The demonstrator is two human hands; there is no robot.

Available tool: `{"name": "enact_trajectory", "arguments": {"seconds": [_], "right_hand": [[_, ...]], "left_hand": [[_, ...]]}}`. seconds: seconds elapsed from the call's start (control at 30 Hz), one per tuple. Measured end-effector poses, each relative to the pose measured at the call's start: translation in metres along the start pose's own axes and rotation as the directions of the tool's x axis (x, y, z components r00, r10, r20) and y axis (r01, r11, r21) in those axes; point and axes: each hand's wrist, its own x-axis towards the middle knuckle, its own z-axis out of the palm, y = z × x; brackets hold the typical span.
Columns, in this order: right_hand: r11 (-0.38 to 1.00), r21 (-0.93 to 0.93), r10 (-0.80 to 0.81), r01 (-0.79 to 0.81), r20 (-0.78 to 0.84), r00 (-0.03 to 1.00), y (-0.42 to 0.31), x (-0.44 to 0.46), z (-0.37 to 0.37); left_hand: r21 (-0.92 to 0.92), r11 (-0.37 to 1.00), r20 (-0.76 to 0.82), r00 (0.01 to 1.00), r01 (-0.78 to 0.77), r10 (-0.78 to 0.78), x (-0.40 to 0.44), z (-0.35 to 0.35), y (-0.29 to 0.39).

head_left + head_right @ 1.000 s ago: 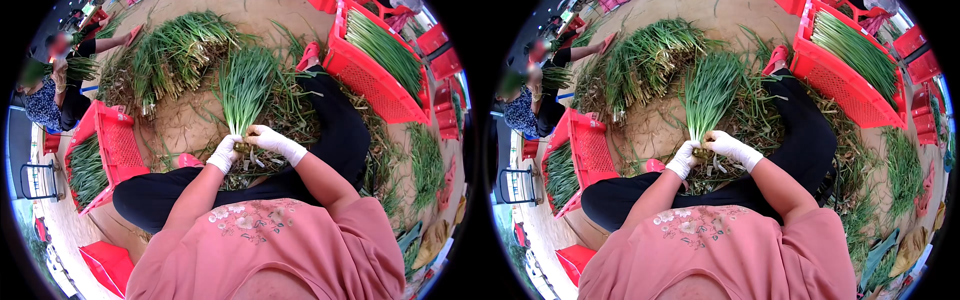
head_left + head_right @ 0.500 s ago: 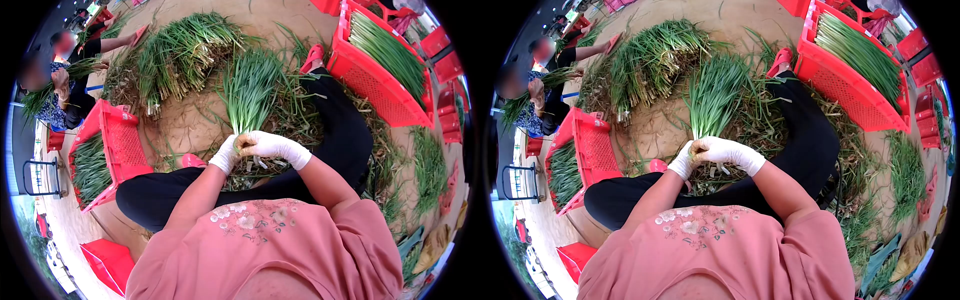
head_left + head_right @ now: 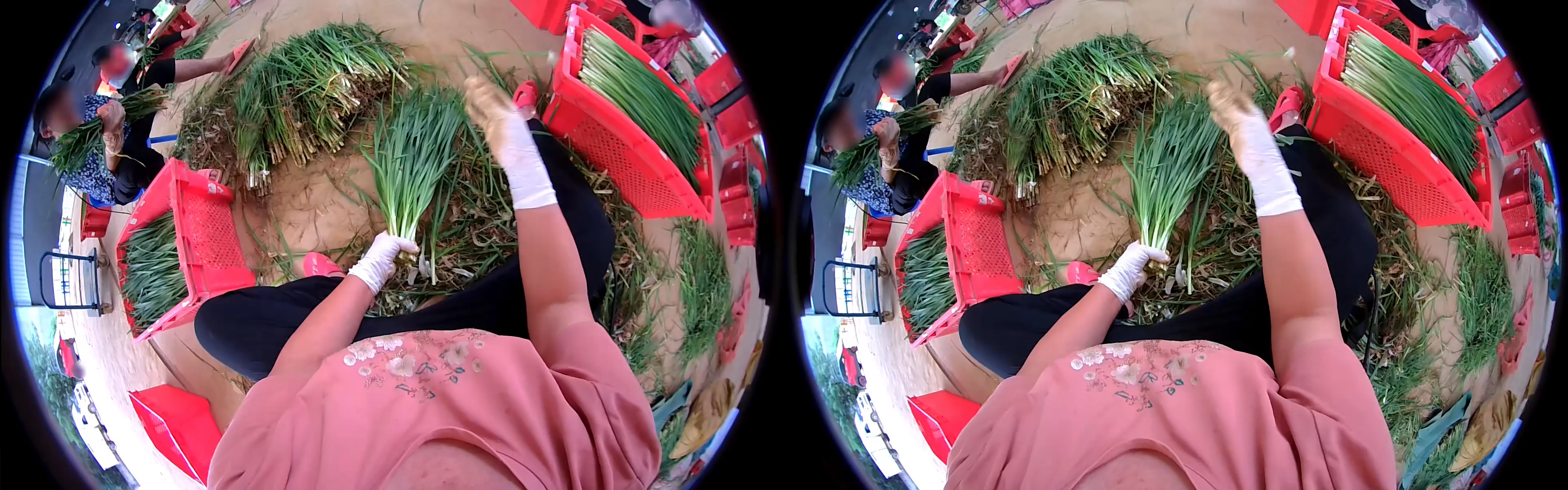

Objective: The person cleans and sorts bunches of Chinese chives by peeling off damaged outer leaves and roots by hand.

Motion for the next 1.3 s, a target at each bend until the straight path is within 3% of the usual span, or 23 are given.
{"name": "enact_trajectory", "arguments": {"seconds": [0.03, 0.07, 0.1, 0.13, 0.2, 0.27, 0.33, 0.4, 0.47, 0.53, 0.57, 0.6, 0.63, 0.67, 0.77, 0.83, 0.9, 0.97, 1.07, 1.13, 1.2, 1.27, 1.3], "right_hand": [[0.937, -0.338, 0.139, -0.090, 0.122, 0.983, 0.031, 0.003, -0.003], [0.756, -0.644, 0.305, -0.119, 0.185, 0.934, 0.062, 0.006, -0.004], [0.494, -0.864, 0.339, -0.098, 0.087, 0.937, 0.080, 0.001, 0.011], [0.173, -0.981, 0.339, -0.083, -0.020, 0.940, 0.097, -0.007, 0.027], [-0.048, -0.994, 0.373, -0.096, -0.107, 0.922, 0.132, -0.009, 0.037], [-0.185, -0.976, 0.371, -0.116, -0.179, 0.911, 0.143, -0.009, 0.045], [0.028, -0.966, 0.323, -0.256, -0.233, 0.917, 0.157, -0.008, 0.041], [0.053, -0.955, 0.287, -0.292, -0.266, 0.920, 0.167, 0.001, 0.030], [0.009, -0.942, 0.164, -0.334, -0.328, 0.930, 0.171, 0.020, 0.007], [0.289, -0.845, 0.063, -0.450, -0.453, 0.889, 0.145, 0.037, -0.035], [0.483, -0.775, -0.178, -0.408, -0.543, 0.821, 0.148, 0.046, -0.062], [0.764, -0.608, -0.254, -0.216, -0.591, 0.765, 0.150, 0.062, -0.100], [0.872, -0.478, -0.294, -0.106, -0.685, 0.667, 0.130, 0.063, -0.113], [0.865, -0.473, -0.296, -0.169, -0.751, 0.590, 0.104, 0.052, -0.112], [0.889, -0.390, -0.081, -0.241, -0.651, 0.755, 0.099, 0.027, -0.103], [0.924, -0.363, -0.061, -0.123, -0.457, 0.888, 0.127, 0.020, -0.072], [0.895, -0.418, 0.050, -0.155, -0.251, 0.967, 0.144, 0.024, -0.042], [0.738, -0.646, 0.159, -0.195, -0.114, 0.981, 0.147, 0.032, -0.015], [0.311, -0.937, 0.270, -0.160, -0.074, 0.960, 0.116, 0.014, 0.039], [-0.050, -0.985, 0.426, -0.165, -0.170, 0.888, 0.112, 0.015, 0.050], [-0.164, -0.984, 0.472, -0.075, -0.145, 0.870, 0.121, 0.010, 0.049], [-0.131, -0.988, 0.477, -0.081, -0.134, 0.869, 0.146, 0.016, 0.033], [0.033, -0.975, 0.354, -0.220, -0.195, 0.915, 0.174, 0.030, 0.011]], "left_hand": [[0.010, 1.000, -0.020, 1.000, -0.023, 0.023, -0.002, 0.002, -0.002], [0.018, 0.998, -0.031, 0.997, -0.065, 0.065, -0.013, 0.009, 0.004], [0.066, 0.994, -0.038, 0.996, -0.083, 0.086, -0.016, 0.011, 0.006], [0.113, 0.989, -0.045, 0.994, -0.098, 0.104, -0.019, 0.012, 0.007], [0.213, 0.974, -0.104, 0.990, -0.075, 0.099, -0.026, 0.014, 0.010], [0.221, 0.955, -0.114, 0.967, -0.200, 0.229, -0.029, 0.015, 0.006], [0.214, 0.957, -0.120, 0.967, -0.194, 0.223, -0.031, 0.011, 0.006], [0.279, 0.927, -0.126, 0.947, -0.252, 0.296, -0.024, 0.004, 0.002], [0.257, 0.946, -0.121, 0.964, -0.199, 0.236, -0.029, 0.002, 0.009], [0.272, 0.954, -0.113, 0.980, -0.126, 0.162, -0.031, -0.004, 0.015], [0.249, 0.959, -0.110, 0.980, -0.136, 0.167, -0.032, -0.006, 0.017], [0.243, 0.964, -0.113, 0.984, -0.107, 0.138, -0.030, -0.010, 0.018], [0.221, 0.969, -0.103, 0.985, -0.114, 0.139, -0.029, -0.013, 0.020], [0.200, 0.973, -0.093, 0.986, -0.117, 0.137, -0.028, -0.015, 0.022], [0.202, 0.974, -0.116, 0.985, -0.101, 0.126, -0.022, -0.020, 0.022], [0.239, 0.963, -0.131, 0.979, -0.123, 0.157, -0.023, -0.013, 0.023], [0.375, 0.913, -0.171, 0.956, -0.160, 0.238, -0.030, -0.007, 0.021], [0.422, 0.883, -0.164, 0.940, -0.208, 0.299, -0.027, -0.008, 0.012], [0.517, 0.825, -0.162, 0.921, -0.228, 0.355, -0.025, -0.010, 0.007], [0.600, 0.764, -0.169, 0.896, -0.237, 0.410, -0.022, -0.013, 0.003], [0.629, 0.749, -0.191, 0.892, -0.209, 0.409, -0.016, -0.017, -0.002], [0.659, 0.731, -0.207, 0.893, -0.176, 0.401, -0.013, -0.019, -0.007], [0.696, 0.695, -0.202, 0.878, -0.182, 0.433, -0.012, -0.020, -0.008]]}}
